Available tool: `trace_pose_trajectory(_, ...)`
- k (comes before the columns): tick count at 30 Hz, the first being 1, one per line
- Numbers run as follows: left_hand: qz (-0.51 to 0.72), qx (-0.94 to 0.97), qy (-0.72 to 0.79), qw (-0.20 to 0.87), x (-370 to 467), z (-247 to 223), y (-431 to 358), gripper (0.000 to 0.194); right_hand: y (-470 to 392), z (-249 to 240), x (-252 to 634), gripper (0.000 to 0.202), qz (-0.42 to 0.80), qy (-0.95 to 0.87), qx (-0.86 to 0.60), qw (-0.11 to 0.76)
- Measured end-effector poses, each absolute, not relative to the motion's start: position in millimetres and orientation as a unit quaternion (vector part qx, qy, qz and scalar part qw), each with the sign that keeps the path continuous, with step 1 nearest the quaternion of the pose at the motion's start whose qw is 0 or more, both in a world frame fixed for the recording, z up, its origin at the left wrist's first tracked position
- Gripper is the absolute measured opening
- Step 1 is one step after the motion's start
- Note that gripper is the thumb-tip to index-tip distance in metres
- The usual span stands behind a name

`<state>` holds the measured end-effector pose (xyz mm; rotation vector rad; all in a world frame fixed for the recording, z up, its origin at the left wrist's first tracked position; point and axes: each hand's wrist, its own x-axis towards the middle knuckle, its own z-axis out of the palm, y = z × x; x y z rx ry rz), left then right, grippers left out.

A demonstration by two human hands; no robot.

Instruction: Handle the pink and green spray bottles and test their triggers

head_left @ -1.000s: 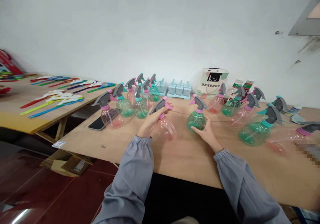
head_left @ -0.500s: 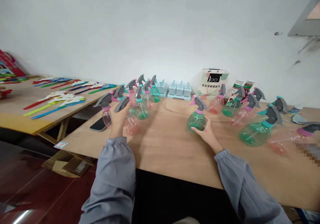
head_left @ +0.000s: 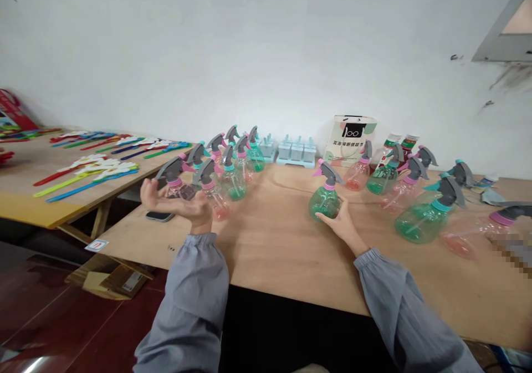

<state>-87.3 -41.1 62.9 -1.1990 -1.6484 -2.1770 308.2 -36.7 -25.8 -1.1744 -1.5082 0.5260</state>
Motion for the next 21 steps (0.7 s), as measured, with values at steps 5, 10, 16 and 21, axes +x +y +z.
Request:
trace_pose_trajectory(5, -0.733, -0.536, -0.412, 0.077, -13.0, 65.1, -62.3, 0.069, -49.3, -17.6, 293.5, 0.103, 0.116, -0.677, -0.516, 0.513)
trace_pose_trajectory(10, -0.594, -0.668, -0.365, -0.259, 94.8, 68.2, -68.3, 0.092, -67.6, -17.9, 266.0, 0.099, 0.068, -0.723, -0.497, 0.476)
trace_pose_trajectory(16, -0.645, -0.55, -0.364, -0.386, 133.6, 65.0, -54.0, 0.07, -83.1, -23.5, 247.8, 0.095, 0.05, -0.748, -0.463, 0.473)
trace_pose_trajectory(21, -0.691, -0.502, -0.325, -0.406, 103.3, 72.8, -54.6, 0.035, -78.4, -3.3, 268.3, 0.074, 0.075, -0.755, -0.423, 0.496)
